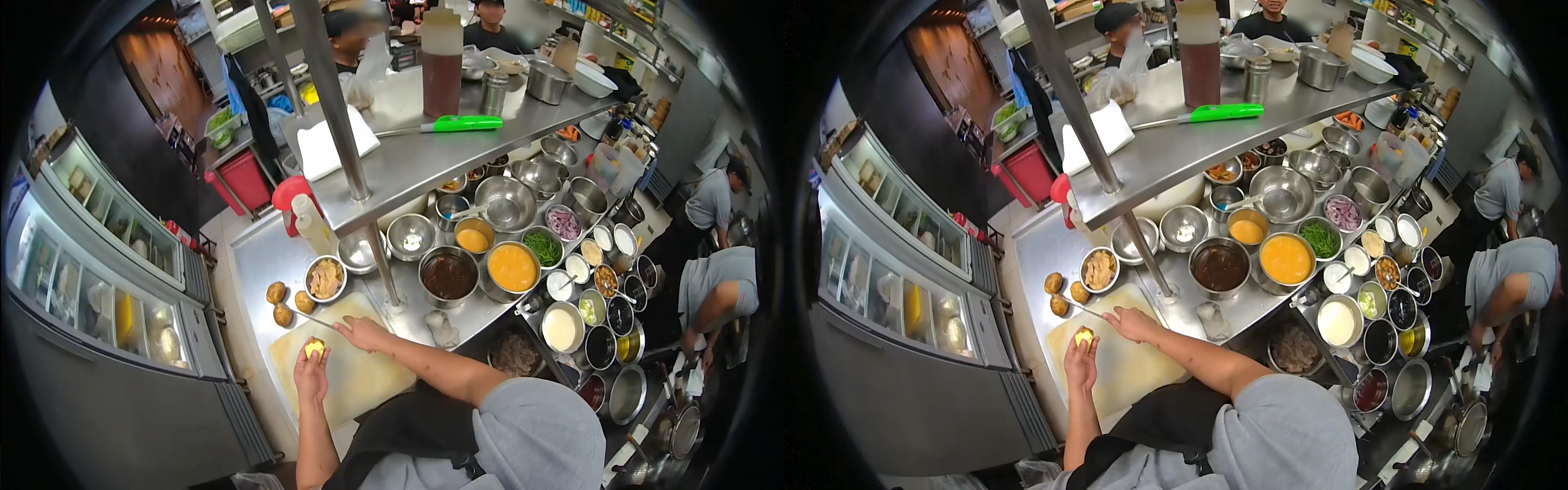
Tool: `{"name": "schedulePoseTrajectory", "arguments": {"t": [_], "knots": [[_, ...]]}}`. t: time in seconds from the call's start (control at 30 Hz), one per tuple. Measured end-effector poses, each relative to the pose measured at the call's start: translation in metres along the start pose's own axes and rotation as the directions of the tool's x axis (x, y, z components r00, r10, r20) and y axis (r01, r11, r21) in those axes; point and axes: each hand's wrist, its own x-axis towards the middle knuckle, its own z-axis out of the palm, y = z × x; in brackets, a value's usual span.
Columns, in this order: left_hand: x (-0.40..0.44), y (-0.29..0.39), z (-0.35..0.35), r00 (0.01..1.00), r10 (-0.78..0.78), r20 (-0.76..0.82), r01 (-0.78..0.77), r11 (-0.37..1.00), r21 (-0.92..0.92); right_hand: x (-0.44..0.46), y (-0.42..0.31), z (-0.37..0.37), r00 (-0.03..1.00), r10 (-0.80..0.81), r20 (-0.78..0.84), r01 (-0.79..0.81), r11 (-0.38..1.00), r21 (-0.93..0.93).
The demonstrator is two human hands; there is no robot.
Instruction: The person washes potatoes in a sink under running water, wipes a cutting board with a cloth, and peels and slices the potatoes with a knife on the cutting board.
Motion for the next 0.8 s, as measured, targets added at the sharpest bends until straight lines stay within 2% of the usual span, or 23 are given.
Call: {"name": "schedulePoseTrajectory", "arguments": {"t": [0.03, 0.07, 0.1, 0.17, 0.23, 0.3, 0.43, 0.5, 0.63, 0.73, 0.8], "knots": [[0.002, 0.000, 0.000, 1.000, 0.011, -0.011, -0.011, 1.000, 0.002, -0.002, 0.000, -0.001, 0.999, -0.036, 0.029, 0.036, 0.999, 0.001], [0.003, 0.001, 0.002, 1.000, 0.021, -0.021, -0.021, 1.000, 0.005, 0.003, 0.009, 0.010, 0.958, -0.242, -0.156, 0.232, 0.970, -0.080], [0.002, 0.001, 0.005, 0.999, 0.012, -0.039, -0.012, 1.000, 0.001, 0.007, 0.021, 0.021, 0.963, -0.232, -0.139, 0.223, 0.972, -0.075], [0.003, 0.005, 0.017, 0.997, 0.032, -0.073, -0.030, 0.999, 0.026, -0.005, 0.006, 0.010, 0.949, -0.272, -0.160, 0.290, 0.952, 0.100], [0.007, 0.004, 0.025, 0.996, 0.038, -0.086, -0.038, 0.999, 0.003, -0.016, -0.005, 0.002, 0.965, -0.244, -0.097, 0.254, 0.960, 0.116], [0.010, 0.004, 0.034, 0.995, 0.076, -0.060, -0.074, 0.997, 0.026, -0.022, -0.011, 0.001, 0.883, -0.426, -0.196, 0.443, 0.895, 0.052], [0.017, 0.002, 0.047, 0.995, 0.094, -0.015, -0.094, 0.995, 0.024, -0.036, -0.022, -0.008, 0.903, -0.392, -0.176, 0.381, 0.920, -0.092], [0.018, 0.003, 0.056, 0.993, 0.116, 0.028, -0.118, 0.992, 0.055, -0.041, -0.025, -0.009, 0.870, -0.416, -0.265, 0.381, 0.908, -0.174], [0.020, 0.006, 0.069, 0.991, 0.116, 0.063, -0.122, 0.988, 0.098, -0.043, -0.024, -0.018, 0.876, -0.398, -0.272, 0.355, 0.915, -0.194], [0.028, 0.004, 0.067, 0.994, 0.112, -0.008, -0.107, 0.969, 0.221, -0.020, 0.004, 0.002, 0.791, -0.505, -0.344, 0.412, 0.857, -0.310], [0.032, -0.003, 0.058, 0.984, 0.178, 0.027, -0.179, 0.952, 0.247, -0.019, 0.007, 0.005, 0.715, -0.569, -0.406, 0.474, 0.822, -0.316]]}}
